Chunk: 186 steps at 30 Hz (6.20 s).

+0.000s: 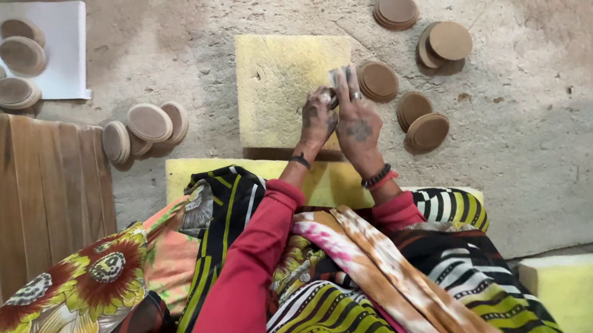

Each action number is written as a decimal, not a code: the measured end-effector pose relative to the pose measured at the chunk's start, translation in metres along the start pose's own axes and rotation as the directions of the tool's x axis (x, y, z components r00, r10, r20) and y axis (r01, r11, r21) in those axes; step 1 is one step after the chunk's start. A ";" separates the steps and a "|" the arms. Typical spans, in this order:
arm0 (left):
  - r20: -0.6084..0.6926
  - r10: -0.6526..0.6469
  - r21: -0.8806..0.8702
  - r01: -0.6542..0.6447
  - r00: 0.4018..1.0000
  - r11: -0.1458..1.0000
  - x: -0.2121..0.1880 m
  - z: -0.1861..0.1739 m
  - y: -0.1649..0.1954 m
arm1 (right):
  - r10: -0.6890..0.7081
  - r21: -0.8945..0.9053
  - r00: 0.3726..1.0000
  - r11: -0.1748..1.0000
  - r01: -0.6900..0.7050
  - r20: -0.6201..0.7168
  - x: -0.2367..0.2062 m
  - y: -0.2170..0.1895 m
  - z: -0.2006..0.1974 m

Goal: The person sits on the floor and sands round wooden discs one at a time, holding each disc against a yellow foam pad and rubbing it with a small abrasive block by hand. Sanded discs are set aside in a pile on the floor while unsanded discs are taken from nearby stacks.

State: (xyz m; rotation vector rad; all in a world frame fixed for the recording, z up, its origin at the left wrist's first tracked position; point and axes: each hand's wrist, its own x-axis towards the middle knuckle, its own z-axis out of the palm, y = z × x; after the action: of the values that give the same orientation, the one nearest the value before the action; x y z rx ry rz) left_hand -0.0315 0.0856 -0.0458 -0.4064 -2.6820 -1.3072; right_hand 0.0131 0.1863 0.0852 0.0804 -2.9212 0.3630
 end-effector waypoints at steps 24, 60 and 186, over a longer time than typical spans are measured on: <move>-0.078 0.018 -0.296 -0.041 0.997 0.954 -0.028 -0.064 0.012 | 0.060 0.695 0.844 0.538 -0.478 0.534 0.015 0.018 0.031; -0.128 0.008 -0.315 -0.048 0.992 0.948 -0.047 -0.067 -0.009 | -0.020 0.271 0.952 0.960 -0.067 0.305 0.006 -0.010 0.061; 0.026 -0.328 -0.816 0.210 0.944 0.539 -0.044 -0.061 -0.013 | -0.084 0.127 0.993 0.989 0.073 0.078 -0.019 -0.038 0.050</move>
State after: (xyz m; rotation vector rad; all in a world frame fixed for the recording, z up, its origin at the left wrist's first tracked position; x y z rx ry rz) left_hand 0.0063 0.0213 -0.0281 0.0555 -1.8917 -2.5403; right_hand 0.0248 0.1377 0.0425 0.2337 -2.9640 0.5397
